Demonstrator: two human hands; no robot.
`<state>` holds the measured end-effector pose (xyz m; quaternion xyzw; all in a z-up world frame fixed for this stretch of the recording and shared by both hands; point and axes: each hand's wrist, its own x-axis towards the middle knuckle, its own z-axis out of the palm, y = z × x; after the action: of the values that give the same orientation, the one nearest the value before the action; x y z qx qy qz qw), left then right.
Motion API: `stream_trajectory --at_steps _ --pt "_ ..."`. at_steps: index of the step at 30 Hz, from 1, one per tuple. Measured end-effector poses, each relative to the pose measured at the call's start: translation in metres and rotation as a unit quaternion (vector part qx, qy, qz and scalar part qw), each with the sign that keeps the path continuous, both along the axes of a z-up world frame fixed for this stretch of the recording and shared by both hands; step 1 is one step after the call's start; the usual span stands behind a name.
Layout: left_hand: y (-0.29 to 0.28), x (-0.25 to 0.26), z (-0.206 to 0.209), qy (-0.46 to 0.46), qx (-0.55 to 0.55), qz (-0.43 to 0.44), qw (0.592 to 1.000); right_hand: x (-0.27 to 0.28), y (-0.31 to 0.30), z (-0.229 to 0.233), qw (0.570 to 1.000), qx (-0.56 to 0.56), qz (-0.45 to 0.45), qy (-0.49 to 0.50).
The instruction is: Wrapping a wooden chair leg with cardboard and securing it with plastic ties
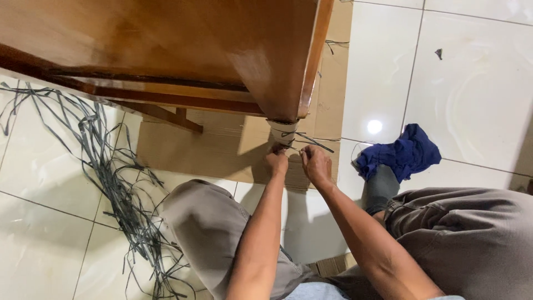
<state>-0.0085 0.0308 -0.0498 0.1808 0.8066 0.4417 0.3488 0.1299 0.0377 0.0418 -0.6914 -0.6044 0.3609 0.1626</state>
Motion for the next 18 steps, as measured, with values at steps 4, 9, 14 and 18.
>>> stream_trajectory --at_steps 4,9,14,18 --pt "0.010 -0.004 -0.029 0.013 -0.124 -0.037 0.991 0.001 -0.002 -0.004 1.000 0.005 0.009 -0.012" --pt "0.026 -0.002 0.001 -0.051 -0.094 -0.001 0.994 0.000 -0.009 0.004 0.997 0.027 0.060 -0.026" --pt "0.033 -0.009 -0.044 0.001 -0.113 -0.047 0.993 0.005 -0.020 0.008 0.996 0.042 0.073 -0.019" --pt "0.012 0.003 0.026 -0.046 -0.055 0.044 0.996 0.013 -0.037 0.004 0.994 0.058 0.082 -0.044"
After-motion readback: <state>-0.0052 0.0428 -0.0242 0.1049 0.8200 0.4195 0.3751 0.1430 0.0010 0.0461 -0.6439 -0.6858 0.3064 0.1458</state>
